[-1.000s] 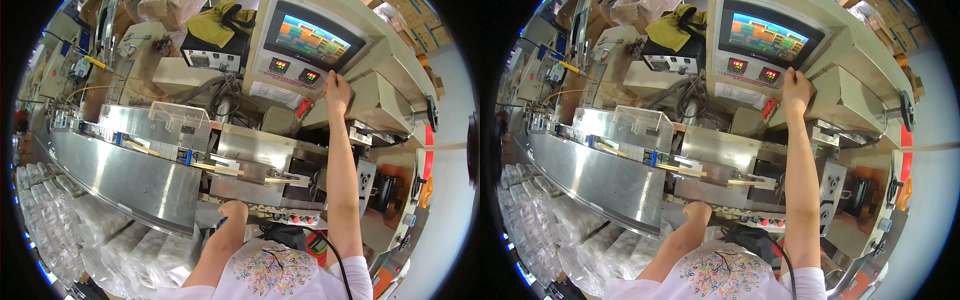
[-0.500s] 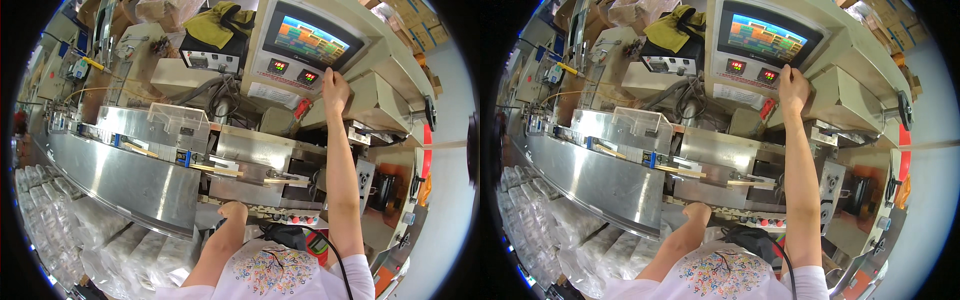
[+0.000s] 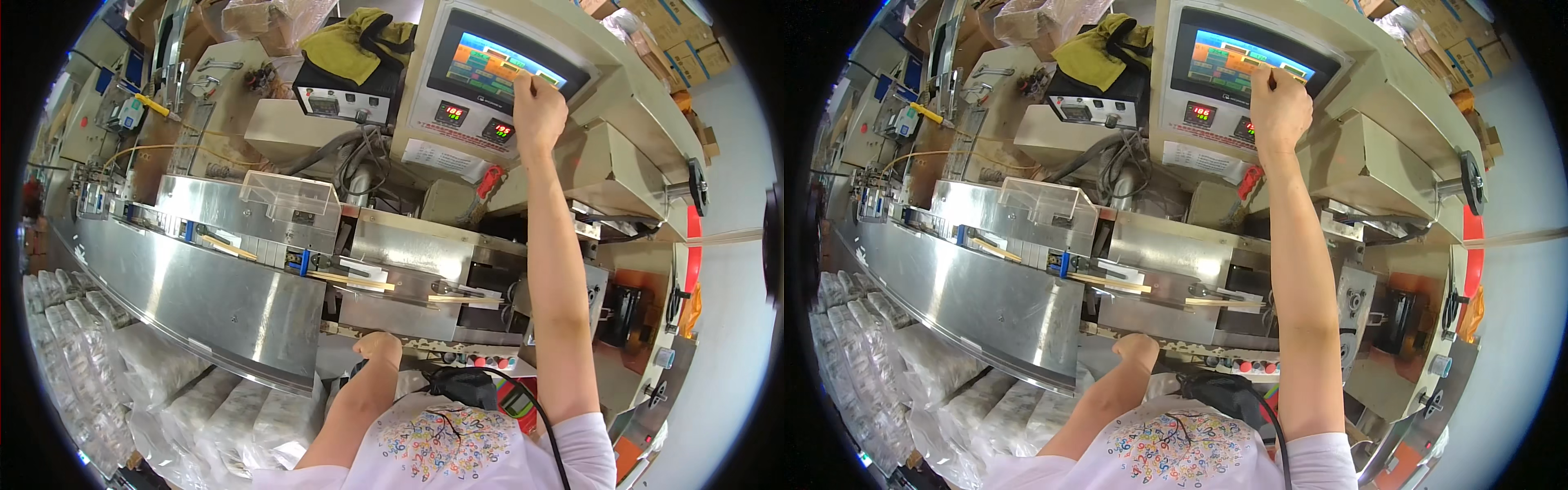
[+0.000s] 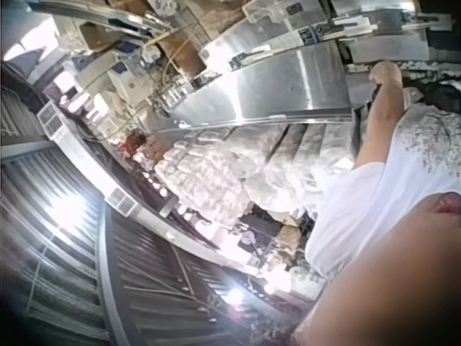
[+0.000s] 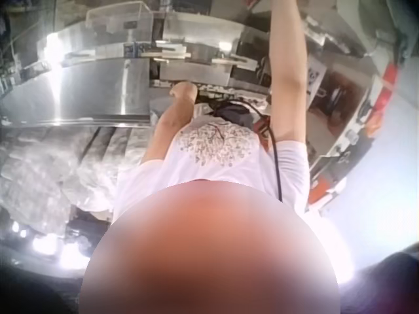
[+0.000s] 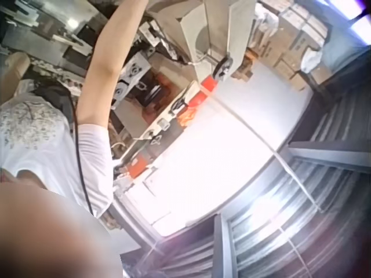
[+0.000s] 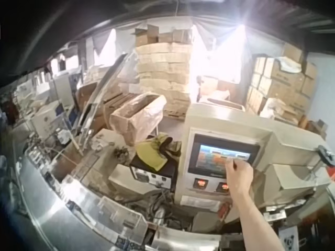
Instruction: The worker is sorting wooden chopsticks from a conveyor, bundling them, and feeding them into a packaging machine while also managing large storage bags.
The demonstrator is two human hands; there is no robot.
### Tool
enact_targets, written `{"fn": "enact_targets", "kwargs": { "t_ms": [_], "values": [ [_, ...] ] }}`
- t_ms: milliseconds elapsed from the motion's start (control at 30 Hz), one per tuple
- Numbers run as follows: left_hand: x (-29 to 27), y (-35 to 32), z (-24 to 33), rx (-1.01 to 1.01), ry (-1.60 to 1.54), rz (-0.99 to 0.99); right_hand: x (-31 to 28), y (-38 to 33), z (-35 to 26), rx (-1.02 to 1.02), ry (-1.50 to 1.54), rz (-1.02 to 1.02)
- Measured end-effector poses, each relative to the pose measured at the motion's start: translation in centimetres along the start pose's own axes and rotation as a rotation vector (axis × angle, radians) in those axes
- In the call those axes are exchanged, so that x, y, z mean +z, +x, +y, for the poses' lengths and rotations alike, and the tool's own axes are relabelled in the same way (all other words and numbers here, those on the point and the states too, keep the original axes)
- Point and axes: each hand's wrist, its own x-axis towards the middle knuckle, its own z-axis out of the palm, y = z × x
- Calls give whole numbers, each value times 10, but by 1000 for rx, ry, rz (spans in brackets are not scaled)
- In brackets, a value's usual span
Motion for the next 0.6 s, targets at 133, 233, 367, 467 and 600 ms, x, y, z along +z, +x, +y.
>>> {"fn": "enact_targets", "kwargs": {
  "t_ms": [133, 233, 367, 467, 600],
  "values": [
    [-8, -24, 2, 10, 19, 86, 3, 3, 4, -12, -39, 12],
    [-17, -39, 0, -1, 24, 79, 2, -1, 7, 1, 70, 7],
    [-28, -57, 4, -16, -24, 84, -1, -7, 17, 34, 80, -17],
    [-19, -43, 0, -22, 6, 82, 4, -13, 17, 40, 112, -51],
    [-3, -20, 3, -81, -40, 144, 15, -17, 15, 2, 70, -72]
  ]
}}
